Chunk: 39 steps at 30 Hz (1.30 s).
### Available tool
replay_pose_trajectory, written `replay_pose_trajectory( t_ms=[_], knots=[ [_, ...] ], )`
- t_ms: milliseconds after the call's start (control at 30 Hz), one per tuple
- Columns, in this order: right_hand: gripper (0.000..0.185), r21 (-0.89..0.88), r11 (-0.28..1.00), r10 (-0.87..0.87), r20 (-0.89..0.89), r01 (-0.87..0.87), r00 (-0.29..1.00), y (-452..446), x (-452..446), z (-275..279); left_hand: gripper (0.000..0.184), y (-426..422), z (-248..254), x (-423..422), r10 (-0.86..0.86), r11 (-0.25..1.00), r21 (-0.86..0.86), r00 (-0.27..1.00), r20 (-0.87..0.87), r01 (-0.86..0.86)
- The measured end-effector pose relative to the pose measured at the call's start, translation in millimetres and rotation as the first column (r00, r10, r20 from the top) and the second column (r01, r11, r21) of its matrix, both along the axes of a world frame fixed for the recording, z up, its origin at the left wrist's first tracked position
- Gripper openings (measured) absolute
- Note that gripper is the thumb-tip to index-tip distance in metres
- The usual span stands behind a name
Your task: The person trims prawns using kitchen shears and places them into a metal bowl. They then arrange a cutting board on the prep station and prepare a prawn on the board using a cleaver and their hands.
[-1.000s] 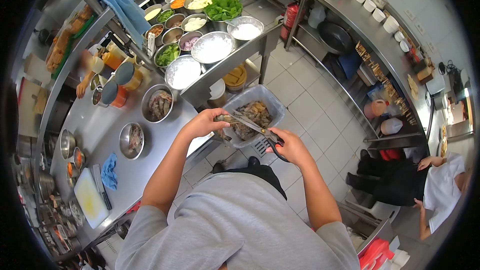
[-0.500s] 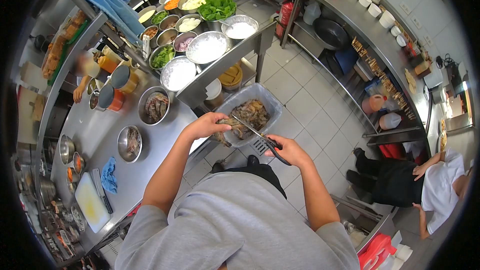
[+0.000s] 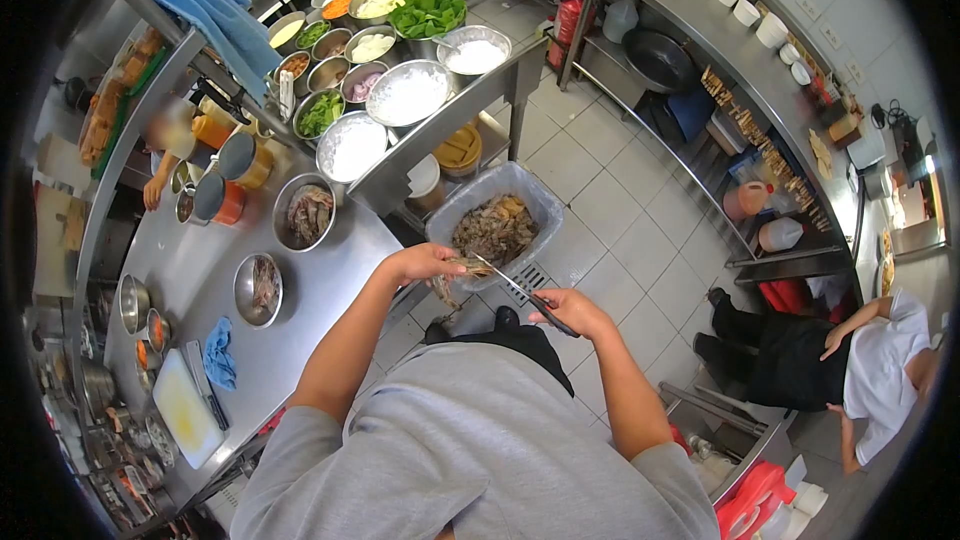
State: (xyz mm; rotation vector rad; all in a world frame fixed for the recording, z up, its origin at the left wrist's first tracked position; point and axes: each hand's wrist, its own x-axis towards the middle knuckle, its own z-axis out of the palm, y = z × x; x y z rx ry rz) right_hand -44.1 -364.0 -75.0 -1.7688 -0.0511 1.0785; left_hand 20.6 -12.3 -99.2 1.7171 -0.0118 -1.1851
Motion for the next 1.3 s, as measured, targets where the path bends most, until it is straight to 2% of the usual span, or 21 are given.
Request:
replay_pose_trajectory(
  t_ms=[100,167,200,233,267,300,333,367,400,467,500,567,667,700,767,900,967,1300],
  knots=[
    [0.055,-0.067,0.996,-0.059,-0.037,0.056,0.998,1.3,-3.7,9.0,0.040,0.3,-3.1,-2.0,0.022,0.999,0.025,1.000,0.021,-0.022],
    [0.060,-0.071,0.979,-0.196,-0.047,0.192,0.980,1.1,-5.5,12.7,0.040,-0.3,4.0,-3.1,0.047,0.998,0.031,0.998,0.033,-0.048],
    [0.060,-0.070,0.979,-0.193,-0.050,0.189,0.980,1.0,-7.3,4.6,0.041,0.9,7.0,-4.1,0.161,0.987,-0.020,0.986,0.031,-0.160],
    [0.065,-0.013,0.974,-0.223,0.106,0.225,0.969,0.5,-8.9,-5.8,0.043,1.3,9.1,-4.5,0.273,0.960,-0.072,0.962,0.024,-0.271],
    [0.069,0.048,0.966,-0.256,0.257,0.252,0.932,-1.6,-9.7,-15.7,0.043,0.4,11.0,-3.8,0.275,0.959,-0.071,0.961,0.025,-0.273],
    [0.069,0.049,0.967,-0.254,0.257,0.250,0.932,0.7,-9.6,-11.4,0.043,-1.3,12.3,-2.5,0.443,0.885,-0.151,0.896,-0.012,-0.440],
    [0.071,0.020,0.967,-0.246,0.332,0.253,0.911,5.7,-9.1,-0.2,0.043,-3.8,13.2,-1.0,0.594,0.775,-0.222,0.802,-0.063,-0.591],
    [0.073,-0.008,0.966,-0.233,0.405,0.258,0.884,11.1,-8.9,8.6,0.054,-7.2,13.8,0.8,0.664,0.660,-0.331,0.730,-0.163,-0.675],
    [0.073,-0.007,0.967,-0.229,0.406,0.253,0.885,16.2,-8.1,12.4,0.054,-9.9,17.3,1.8,0.668,0.657,-0.331,0.727,-0.161,-0.677],
    [0.078,-0.025,0.981,-0.141,0.590,0.193,0.795,25.7,-5.3,18.2,0.053,-13.6,25.0,3.0,0.777,0.474,-0.354,0.572,-0.261,-0.806],
    [0.078,-0.023,0.982,-0.138,0.590,0.187,0.795,30.3,-3.4,21.9,0.053,-14.5,27.4,2.4,0.781,0.470,-0.354,0.568,-0.260,-0.808],
    [0.081,-0.059,0.988,-0.071,0.632,0.140,0.772,37.7,3.2,27.9,0.038,-15.5,32.3,1.2,0.782,0.386,-0.382,0.517,-0.347,-0.840],
    [0.083,-0.126,0.986,0.010,0.709,0.113,0.706,44.1,11.7,27.0,0.036,-13.3,34.2,-1.3,0.781,0.332,-0.396,0.485,-0.394,-0.856],
    [0.083,-0.126,0.986,0.014,0.709,0.106,0.705,46.0,14.3,29.3,0.036,-10.9,32.1,-2.3,0.784,0.326,-0.397,0.480,-0.393,-0.858],
    [0.083,-0.155,0.981,0.026,0.706,0.118,0.707,49.7,17.0,35.2,0.054,-5.9,27.3,-5.7,0.743,0.314,-0.448,0.510,-0.434,-0.837],
    [0.082,-0.149,0.983,0.034,0.713,0.104,0.701,53.9,18.0,35.7,0.053,-5.9,25.6,-11.6,0.742,0.297,-0.435,0.492,-0.455,-0.850],
    [0.080,-0.173,0.981,0.062,0.715,0.090,0.696,55.4,16.3,32.2,0.033,-9.9,30.7,-15.1,0.761,0.252,-0.405,0.439,-0.478,-0.879],
    [0.077,-0.189,0.977,0.062,0.693,0.099,0.719,50.0,3.6,35.7,0.041,-21.8,22.8,-19.7,0.748,0.240,-0.383,0.421,-0.514,-0.892]
  ],
)
